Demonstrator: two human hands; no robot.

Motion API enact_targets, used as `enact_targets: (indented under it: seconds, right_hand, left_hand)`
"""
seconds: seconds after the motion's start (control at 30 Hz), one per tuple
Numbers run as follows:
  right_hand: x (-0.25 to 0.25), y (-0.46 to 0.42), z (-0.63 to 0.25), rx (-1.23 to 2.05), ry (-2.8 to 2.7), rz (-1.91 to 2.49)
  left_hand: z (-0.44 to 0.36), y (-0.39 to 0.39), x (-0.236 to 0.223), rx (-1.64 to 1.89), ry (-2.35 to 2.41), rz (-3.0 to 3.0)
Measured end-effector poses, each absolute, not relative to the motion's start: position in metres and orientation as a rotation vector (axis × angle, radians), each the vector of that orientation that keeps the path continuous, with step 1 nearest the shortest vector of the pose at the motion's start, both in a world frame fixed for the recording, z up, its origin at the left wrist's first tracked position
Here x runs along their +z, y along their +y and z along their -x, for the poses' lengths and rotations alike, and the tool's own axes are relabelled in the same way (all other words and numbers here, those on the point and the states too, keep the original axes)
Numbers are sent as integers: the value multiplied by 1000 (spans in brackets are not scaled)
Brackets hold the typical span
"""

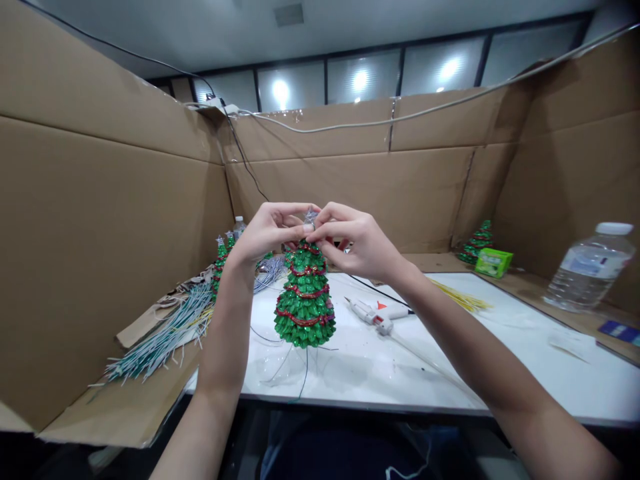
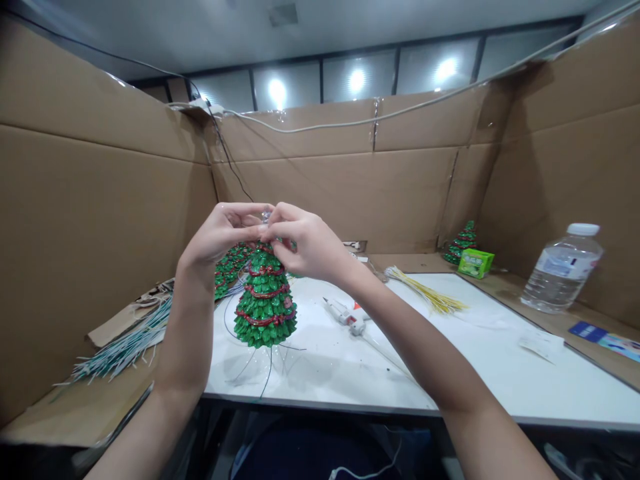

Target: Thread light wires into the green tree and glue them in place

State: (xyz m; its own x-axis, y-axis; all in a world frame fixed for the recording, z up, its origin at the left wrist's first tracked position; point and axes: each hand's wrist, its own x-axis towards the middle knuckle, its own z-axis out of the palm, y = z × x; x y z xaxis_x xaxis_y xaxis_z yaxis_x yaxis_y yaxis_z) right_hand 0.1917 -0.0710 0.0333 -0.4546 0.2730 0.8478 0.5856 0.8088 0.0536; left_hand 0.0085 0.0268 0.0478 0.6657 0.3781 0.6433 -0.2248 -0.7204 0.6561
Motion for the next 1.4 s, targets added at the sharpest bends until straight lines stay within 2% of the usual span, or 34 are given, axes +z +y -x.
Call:
enact_targets:
  seconds: [0.7, 0.9, 1.03, 1.13, 1.27, 1.4]
  right_hand:
    - [25, -63, -199, -411, -2085, 504]
    - [23, -68, -202, -300, -2023, 563]
    - [24, -75, -229, -230, -1871, 765]
    - [13, -72, -268, -234, -1966, 1055]
    - [-26, -64, -323, -164, -2257, 1588]
    - [-74, -58, -352, 31, -2421, 1892]
  left_hand:
    - [-13, 25, 47, 1118, 199, -2175]
    - [-11, 22, 50, 1128, 210, -2157]
    - [-8, 26, 50, 1223, 279, -2139]
    - [-4, 30, 51, 1314, 318, -2153]
    - [2, 31, 53, 1467, 347, -2197]
    - [-1, 38, 51, 1536, 375, -2268]
